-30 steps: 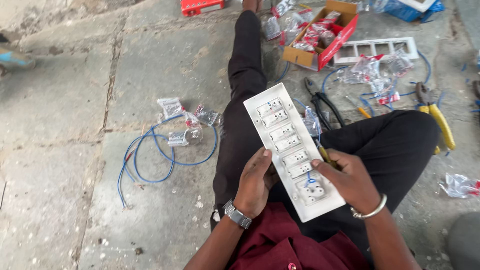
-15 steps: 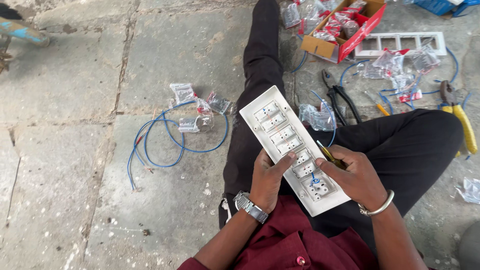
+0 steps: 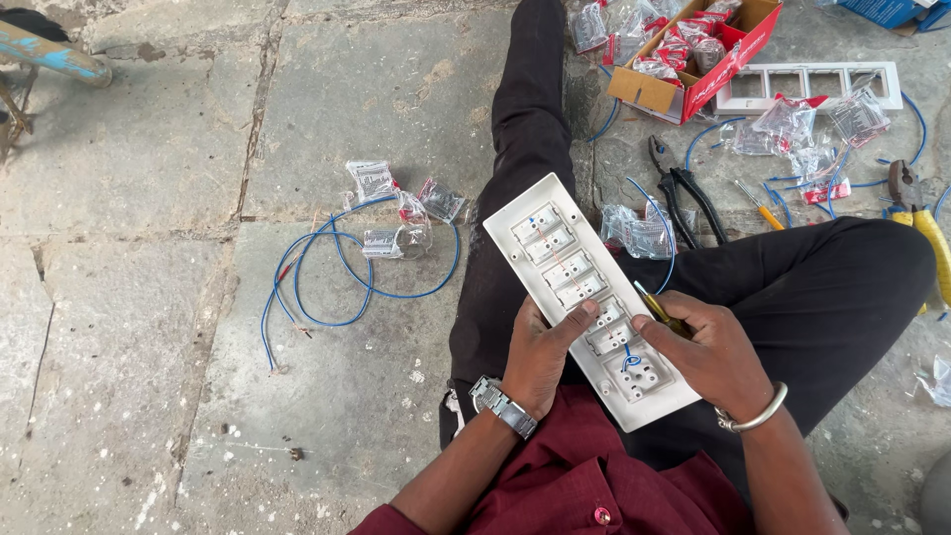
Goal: The person sits on the floor and wires a multi-gang electrical switchboard. They use pliers to strip blue wires and a screwdriver to connect them to the terminals on the back of the switchboard. The person then attaches the front cover to the switchboard.
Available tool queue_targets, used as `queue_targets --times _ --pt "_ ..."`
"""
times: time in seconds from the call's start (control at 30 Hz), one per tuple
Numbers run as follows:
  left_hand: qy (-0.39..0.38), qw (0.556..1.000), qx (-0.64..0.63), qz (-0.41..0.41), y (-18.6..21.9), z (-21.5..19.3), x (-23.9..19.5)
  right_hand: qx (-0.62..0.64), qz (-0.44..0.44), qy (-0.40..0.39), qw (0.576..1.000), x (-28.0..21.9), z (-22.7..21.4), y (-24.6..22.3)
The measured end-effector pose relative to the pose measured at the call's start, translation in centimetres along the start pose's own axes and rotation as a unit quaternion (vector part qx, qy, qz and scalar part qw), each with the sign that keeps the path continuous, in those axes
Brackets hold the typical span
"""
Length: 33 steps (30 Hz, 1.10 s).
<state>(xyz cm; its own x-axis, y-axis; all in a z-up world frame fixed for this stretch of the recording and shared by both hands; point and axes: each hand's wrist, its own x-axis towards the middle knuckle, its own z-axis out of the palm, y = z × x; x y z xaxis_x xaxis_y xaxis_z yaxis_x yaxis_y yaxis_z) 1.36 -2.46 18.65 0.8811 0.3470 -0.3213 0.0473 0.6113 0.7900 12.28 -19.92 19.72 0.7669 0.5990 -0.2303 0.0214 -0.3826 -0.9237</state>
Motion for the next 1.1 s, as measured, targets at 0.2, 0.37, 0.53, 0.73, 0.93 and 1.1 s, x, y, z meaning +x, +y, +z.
queue_targets --times 0.2,0.37,0.53,0.73,0.93,1.1 --pt "0.012 1.0 -0.022 -0.003 0.0 0.0 0.1 -0.002 0.013 -0.004 1.0 -0.5 0.2 -1.9" --pt "-0.022 1.0 -0.009 0.004 -1.2 0.2 0.8 -0.046 -0.053 0.019 0.997 -0.4 -1.5 -1.0" --pt "-0.057 0.996 0.014 -0.065 -0.7 1.4 1.2 0.01 0.037 0.036 0.999 -0.5 -4.6 0.9" --pt "-0.098 0.985 0.109 -0.094 2.3 3.4 3.1 0.022 -0.022 0.163 0.986 0.1 -11.6 3.2" --pt "-0.136 0.982 0.101 -0.079 2.3 5.9 8.6 -0.044 0.027 0.234 0.971 2.7 -17.3 1.6" --pt "-0.136 0.978 0.114 -0.114 0.3 9.5 12.5 0.038 0.069 0.217 0.973 2.5 -20.2 2.9"
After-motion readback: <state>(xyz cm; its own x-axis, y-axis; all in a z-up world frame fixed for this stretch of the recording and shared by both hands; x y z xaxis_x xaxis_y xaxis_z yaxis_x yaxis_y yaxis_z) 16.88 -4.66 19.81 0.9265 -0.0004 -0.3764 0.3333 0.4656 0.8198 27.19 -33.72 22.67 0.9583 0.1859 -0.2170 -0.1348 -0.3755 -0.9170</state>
